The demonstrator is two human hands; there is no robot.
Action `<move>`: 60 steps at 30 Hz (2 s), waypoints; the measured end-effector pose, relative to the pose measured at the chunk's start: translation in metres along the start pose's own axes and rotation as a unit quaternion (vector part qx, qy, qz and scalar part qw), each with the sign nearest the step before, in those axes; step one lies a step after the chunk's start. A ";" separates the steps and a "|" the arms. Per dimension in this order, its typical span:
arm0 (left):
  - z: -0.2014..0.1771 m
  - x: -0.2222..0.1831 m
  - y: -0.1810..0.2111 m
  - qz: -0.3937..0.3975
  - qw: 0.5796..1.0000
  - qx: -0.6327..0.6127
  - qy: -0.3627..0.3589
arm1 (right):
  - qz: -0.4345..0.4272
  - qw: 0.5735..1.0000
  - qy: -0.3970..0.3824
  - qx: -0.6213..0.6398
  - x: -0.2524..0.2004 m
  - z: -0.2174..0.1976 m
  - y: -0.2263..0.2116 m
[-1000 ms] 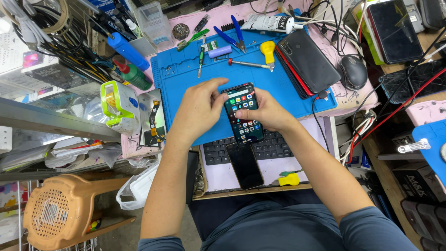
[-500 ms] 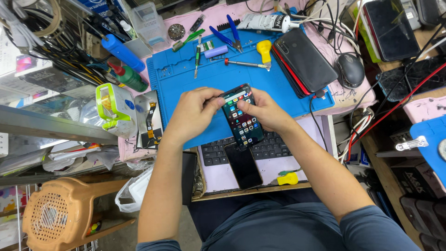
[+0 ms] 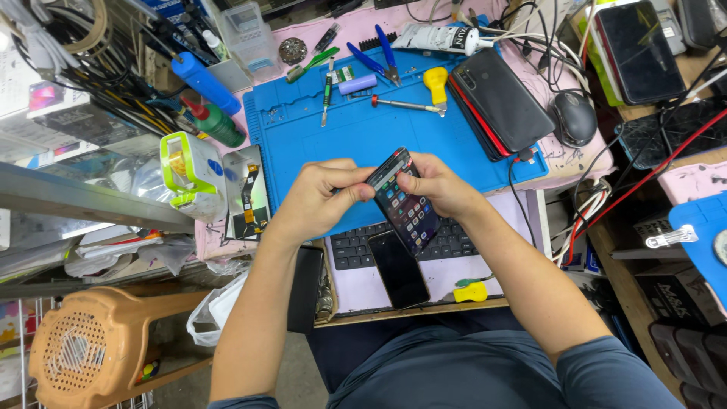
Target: The person taps icons on a mobile phone screen to test the touch response, switches to another phone to check the camera application, and peels a sticker off the back of a blue mobile phone.
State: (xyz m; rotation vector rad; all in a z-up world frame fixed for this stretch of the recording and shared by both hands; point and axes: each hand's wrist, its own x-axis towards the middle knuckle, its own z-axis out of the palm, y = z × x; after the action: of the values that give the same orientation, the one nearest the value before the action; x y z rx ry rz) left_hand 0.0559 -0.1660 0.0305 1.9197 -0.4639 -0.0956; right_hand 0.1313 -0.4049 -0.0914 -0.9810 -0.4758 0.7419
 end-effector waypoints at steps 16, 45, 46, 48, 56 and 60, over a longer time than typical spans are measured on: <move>0.059 -0.005 -0.055 0.138 0.968 -0.161 0.135 | 0.072 0.944 -0.147 0.287 -0.042 0.057 0.029; 0.050 -0.058 0.046 0.087 0.970 0.054 0.219 | -0.069 0.965 0.112 -0.228 -0.069 0.100 -0.033; 0.050 -0.058 0.050 0.100 0.966 0.065 0.230 | -0.071 0.965 0.110 -0.227 -0.069 0.101 -0.033; 0.051 -0.059 0.056 0.128 0.955 0.089 0.251 | -0.075 0.965 0.110 -0.225 -0.071 0.101 -0.032; 0.059 -0.072 0.041 0.045 0.961 -0.196 0.188 | -0.087 0.971 0.066 -0.214 -0.081 0.096 -0.028; 0.051 -0.070 0.024 0.005 0.964 -0.249 0.090 | -0.016 0.985 0.049 -0.164 -0.078 0.095 -0.030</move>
State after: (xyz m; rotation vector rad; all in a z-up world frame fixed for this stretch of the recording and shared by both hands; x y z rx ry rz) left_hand -0.0296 -0.1927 0.0214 1.4163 -0.2916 -0.0254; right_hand 0.0271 -0.4199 -0.0215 -1.3082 -0.5361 0.5924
